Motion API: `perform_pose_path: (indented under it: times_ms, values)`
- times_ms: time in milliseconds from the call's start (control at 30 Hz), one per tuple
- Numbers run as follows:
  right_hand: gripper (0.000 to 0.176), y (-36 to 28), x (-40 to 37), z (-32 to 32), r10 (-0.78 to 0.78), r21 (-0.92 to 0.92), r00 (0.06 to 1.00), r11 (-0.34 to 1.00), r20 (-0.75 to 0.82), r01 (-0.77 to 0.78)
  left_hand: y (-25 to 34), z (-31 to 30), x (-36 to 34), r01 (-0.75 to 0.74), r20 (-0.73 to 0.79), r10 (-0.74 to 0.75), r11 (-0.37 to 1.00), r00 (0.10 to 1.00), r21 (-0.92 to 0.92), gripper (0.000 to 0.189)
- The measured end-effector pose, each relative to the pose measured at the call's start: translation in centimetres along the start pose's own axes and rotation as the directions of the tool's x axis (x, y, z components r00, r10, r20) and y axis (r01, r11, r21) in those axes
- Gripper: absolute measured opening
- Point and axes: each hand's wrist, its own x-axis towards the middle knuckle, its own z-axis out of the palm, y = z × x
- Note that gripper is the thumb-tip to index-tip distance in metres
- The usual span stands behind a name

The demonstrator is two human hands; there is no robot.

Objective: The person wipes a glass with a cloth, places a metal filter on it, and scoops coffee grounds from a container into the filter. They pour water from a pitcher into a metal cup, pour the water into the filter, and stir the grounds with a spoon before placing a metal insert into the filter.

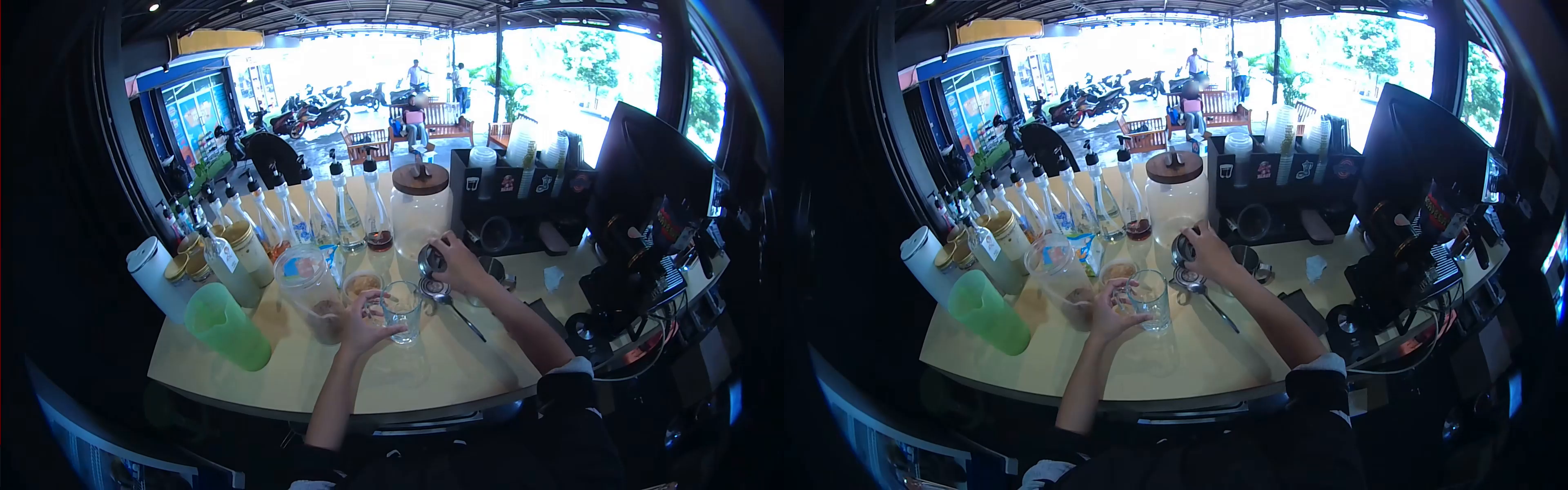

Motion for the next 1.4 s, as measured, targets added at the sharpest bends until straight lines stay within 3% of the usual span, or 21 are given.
perform_pose_path:
  times_ms: [133, 300, 400, 533, 633, 700, 800, 900, 1000, 1133, 1400]
  values:
    - [0.068, -0.4, 1.1, -1.7, 0.019, 0.130, 0.998, 0.991, -0.052, -0.012, -0.6, -0.3, -0.1, 0.010, 0.026, -0.009, 1.000, 1.000, -0.008, 0.073]
    - [0.073, -3.9, 3.0, -7.3, -0.017, 0.127, 0.997, 0.992, -0.070, 0.026, -0.2, -0.1, -0.1, -0.031, -0.003, 0.031, 0.998, 1.000, -0.060, 0.071]
    - [0.068, -7.3, 3.2, -9.9, -0.087, 0.221, 0.994, 0.973, 0.061, 0.072, 0.1, 0.0, -0.2, 0.023, -0.002, -0.023, 0.993, 1.000, -0.118, 0.071]
    - [0.068, -10.7, 2.2, -9.2, -0.207, 0.211, 0.965, 0.962, 0.162, 0.171, 0.2, 0.1, -0.2, -0.001, -0.010, 0.000, 0.996, 1.000, -0.092, 0.073]
    - [0.070, -11.6, 2.0, -7.7, -0.203, 0.165, 0.954, 0.972, 0.219, 0.169, -0.2, 0.3, -0.5, 0.044, -0.035, -0.046, 0.997, 0.998, -0.064, 0.077]
    - [0.070, -12.0, 1.7, -6.9, -0.208, 0.122, 0.957, 0.975, 0.201, 0.186, -1.1, 0.9, -0.2, 0.026, -0.041, -0.039, 0.959, 0.998, -0.283, 0.079]
    - [0.070, -12.9, 1.4, -6.6, -0.162, 0.052, 0.957, 0.987, 0.243, 0.154, -1.7, 1.1, -0.1, 0.001, -0.047, -0.018, 0.943, 0.999, -0.332, 0.078]
    - [0.069, -13.6, 1.3, -7.0, -0.140, 0.002, 0.951, 0.989, 0.274, 0.145, -2.4, 0.5, 0.0, 0.001, 0.008, 0.000, 0.980, 1.000, -0.197, 0.076]
    - [0.068, -14.1, 0.9, -7.5, -0.109, -0.055, 0.954, 0.990, 0.281, 0.129, -2.2, 1.1, 0.0, -0.043, -0.049, 0.031, 0.959, 0.998, -0.281, 0.076]
    - [0.068, -13.7, 0.5, -7.2, -0.122, -0.073, 0.959, 0.987, 0.257, 0.145, -2.6, 1.1, 0.0, -0.037, -0.030, 0.030, 0.964, 0.999, -0.263, 0.077]
    - [0.074, -12.3, 0.4, -6.7, -0.208, 0.037, 0.958, 0.978, 0.197, 0.205, -1.7, 0.8, -0.1, 0.008, -0.015, -0.012, 0.969, 1.000, -0.246, 0.077]
